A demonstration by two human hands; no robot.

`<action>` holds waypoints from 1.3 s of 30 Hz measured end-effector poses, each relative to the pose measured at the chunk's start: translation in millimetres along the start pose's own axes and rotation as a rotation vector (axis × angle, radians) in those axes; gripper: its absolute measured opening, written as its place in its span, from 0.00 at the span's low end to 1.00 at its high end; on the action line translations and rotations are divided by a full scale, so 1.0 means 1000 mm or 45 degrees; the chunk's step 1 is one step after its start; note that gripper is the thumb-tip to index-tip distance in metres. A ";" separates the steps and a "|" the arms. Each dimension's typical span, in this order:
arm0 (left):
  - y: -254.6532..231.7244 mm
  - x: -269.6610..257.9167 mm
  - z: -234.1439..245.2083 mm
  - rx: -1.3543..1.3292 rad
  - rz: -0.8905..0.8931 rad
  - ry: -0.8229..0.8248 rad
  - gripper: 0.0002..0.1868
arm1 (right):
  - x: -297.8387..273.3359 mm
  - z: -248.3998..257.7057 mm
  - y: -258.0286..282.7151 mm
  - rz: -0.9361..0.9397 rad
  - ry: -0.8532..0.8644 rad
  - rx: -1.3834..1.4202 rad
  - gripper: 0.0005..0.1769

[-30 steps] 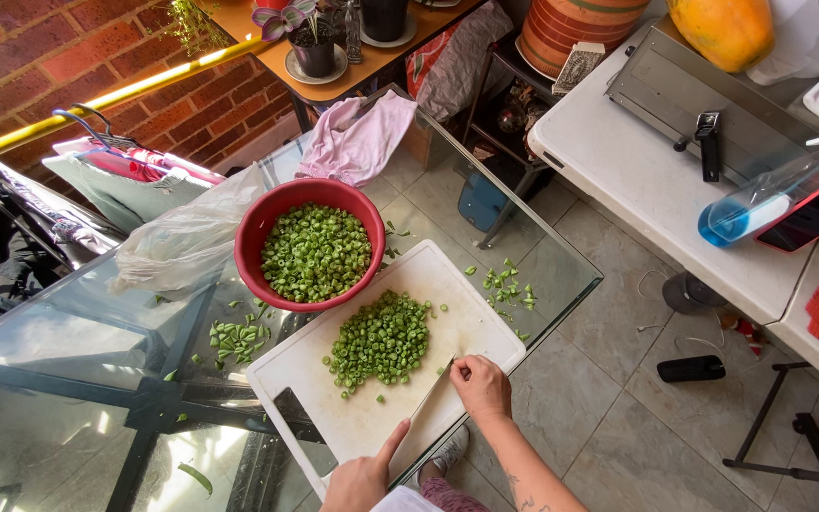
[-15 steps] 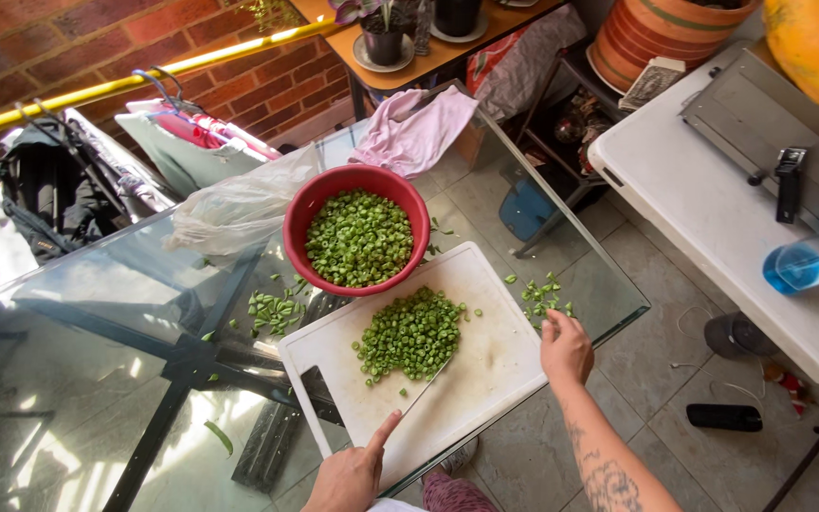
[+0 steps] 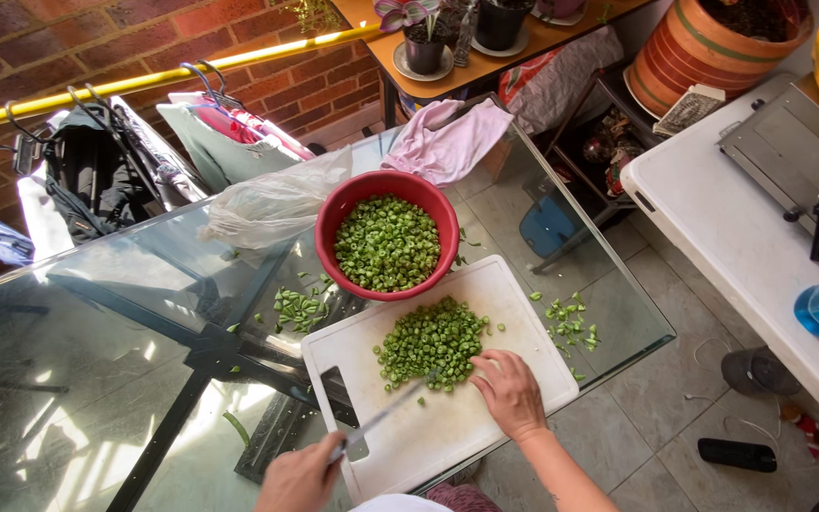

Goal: The person chops green beans on a white cutting board using a knife and transfers the chopped pieces into a red bowl. The person then carries the bowl of chopped beans into the kitchen.

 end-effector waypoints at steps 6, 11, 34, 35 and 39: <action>0.110 -0.061 -0.009 0.253 0.569 -0.398 0.23 | 0.008 -0.012 -0.015 -0.264 -0.031 0.015 0.46; 0.163 -0.078 -0.040 0.328 0.786 -0.337 0.30 | 0.042 -0.036 -0.021 -0.248 -0.020 -0.024 0.53; -0.104 0.220 0.000 -0.433 -0.423 -0.408 0.26 | 0.057 -0.067 0.046 -0.443 -0.494 0.388 0.27; -0.108 0.223 0.000 -0.470 -0.447 -0.405 0.24 | 0.055 -0.072 0.049 -0.486 -0.554 0.428 0.26; -0.119 0.222 -0.002 -0.798 -0.409 -0.361 0.18 | 0.048 -0.082 0.044 -0.583 -0.706 0.616 0.23</action>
Point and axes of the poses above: each hand's wrist, its own x-axis towards the middle knuckle, its own z-axis out of the back of the hand, y = z × x, the point moved 5 cm from there along x, towards the middle knuckle, and after that the axes turned 3 degrees about y, right-handed, at the moved point
